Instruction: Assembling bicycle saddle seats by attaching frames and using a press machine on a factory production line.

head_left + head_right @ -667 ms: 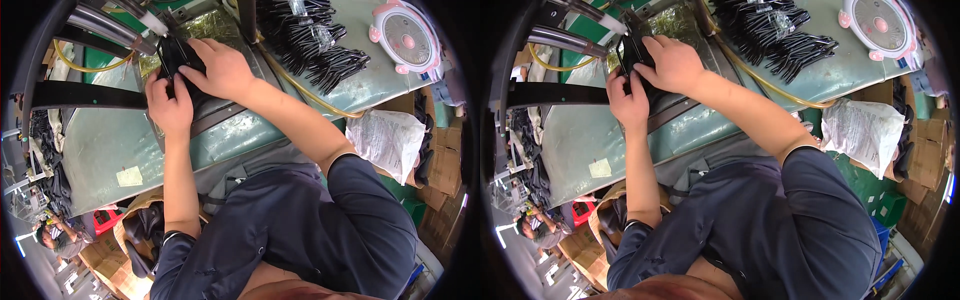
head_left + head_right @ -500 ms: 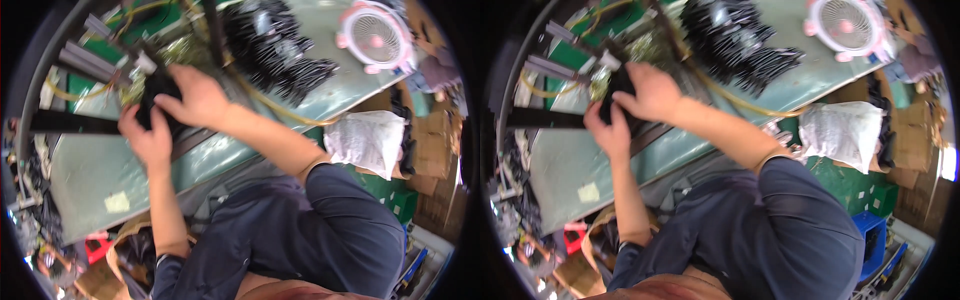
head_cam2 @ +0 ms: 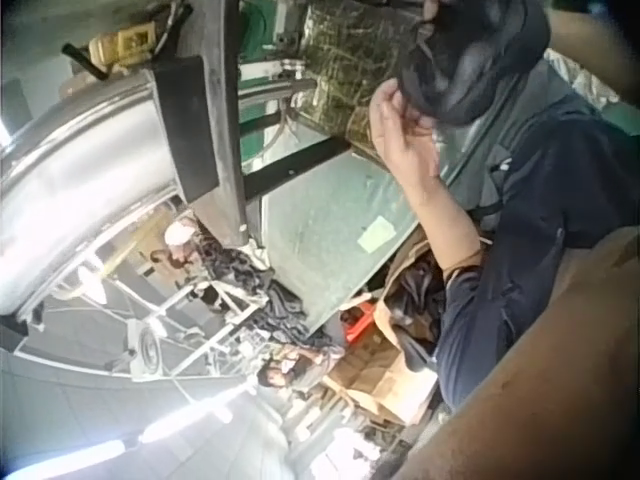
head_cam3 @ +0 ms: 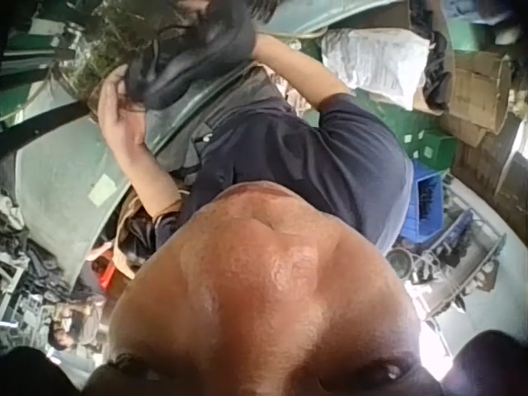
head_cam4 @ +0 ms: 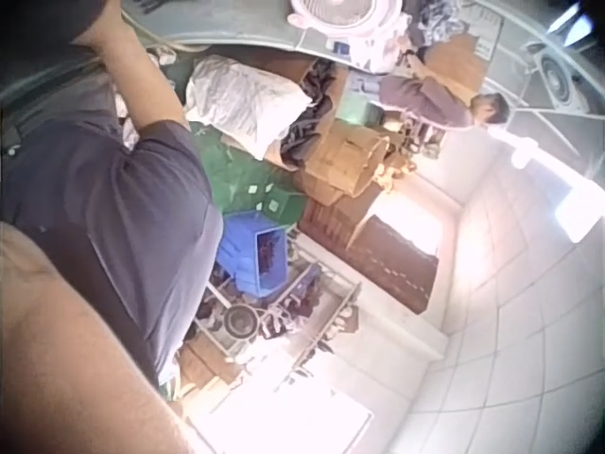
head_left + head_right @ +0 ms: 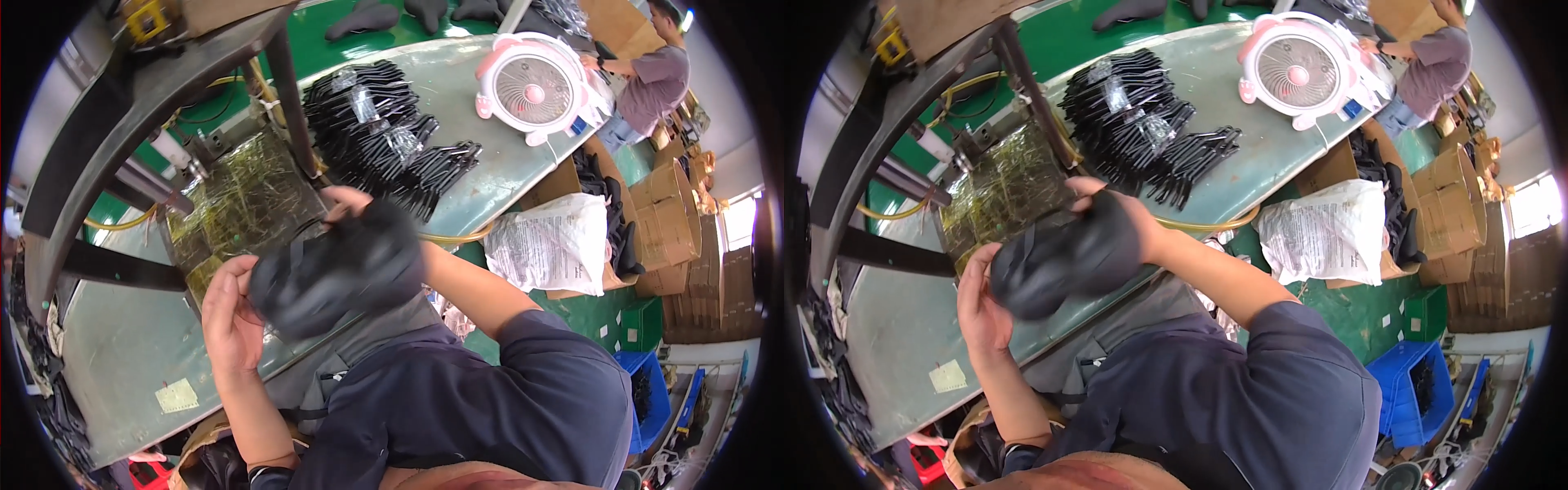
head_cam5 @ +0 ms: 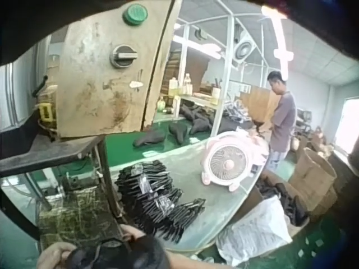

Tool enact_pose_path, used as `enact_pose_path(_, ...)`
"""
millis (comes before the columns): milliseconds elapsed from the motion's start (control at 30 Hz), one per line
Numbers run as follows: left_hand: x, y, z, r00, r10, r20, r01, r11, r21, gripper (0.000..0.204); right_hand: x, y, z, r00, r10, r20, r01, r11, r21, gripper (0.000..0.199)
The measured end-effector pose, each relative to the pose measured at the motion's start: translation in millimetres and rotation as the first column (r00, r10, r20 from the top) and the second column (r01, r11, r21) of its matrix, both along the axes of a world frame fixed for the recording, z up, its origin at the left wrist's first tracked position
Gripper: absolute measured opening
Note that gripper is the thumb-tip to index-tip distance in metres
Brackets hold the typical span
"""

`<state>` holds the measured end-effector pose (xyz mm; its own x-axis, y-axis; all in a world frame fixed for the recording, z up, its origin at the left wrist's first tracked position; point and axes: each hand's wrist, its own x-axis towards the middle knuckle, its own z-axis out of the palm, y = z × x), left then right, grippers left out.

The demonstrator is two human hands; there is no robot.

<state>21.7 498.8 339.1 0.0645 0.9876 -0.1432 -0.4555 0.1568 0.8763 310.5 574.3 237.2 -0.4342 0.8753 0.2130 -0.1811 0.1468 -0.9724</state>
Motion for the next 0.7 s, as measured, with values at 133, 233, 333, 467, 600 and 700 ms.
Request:
enact_pose_path(133,-16.3,-19.0,-1.6,0.996,-0.050,0.077,0.034,0.979,0.200,0.028,22.1,0.1,65.4,0.904,-0.381,0.196,0.384,0.923,0.023,0.065)
enact_pose_path(233,-21.8,-29.6,-4.8,0.989,-0.023,-0.148,0.051,0.980,0.191,0.026,46.7,70.6,116.2,0.909,-0.414,0.051,0.417,0.902,-0.115,0.036)
enact_pose_path(333,-1.9,-33.9,14.5,0.975,-0.030,-0.222,0.106,0.935,0.339,0.027,79.7,188.2,135.5,0.847,-0.413,-0.334,0.391,0.910,-0.133,0.058)
enact_pose_path(467,1.9,-61.2,58.4,0.828,0.420,-0.372,0.034,0.625,0.780,0.041,25.2,167.4,138.3,0.766,-0.611,-0.201,0.623,0.782,-0.002,0.057)
enact_pose_path(600,-21.7,-88.7,90.5,0.640,0.722,-0.265,0.049,0.306,0.951,0.059,13.8,75.4,132.8,0.862,-0.492,-0.124,0.504,0.860,0.085,0.044)
enact_pose_path(700,-43.9,-93.9,115.5,0.416,0.862,-0.289,0.245,0.200,0.949,0.065,22.3,41.6,131.5,0.867,-0.426,-0.258,0.494,0.798,0.345,0.032)
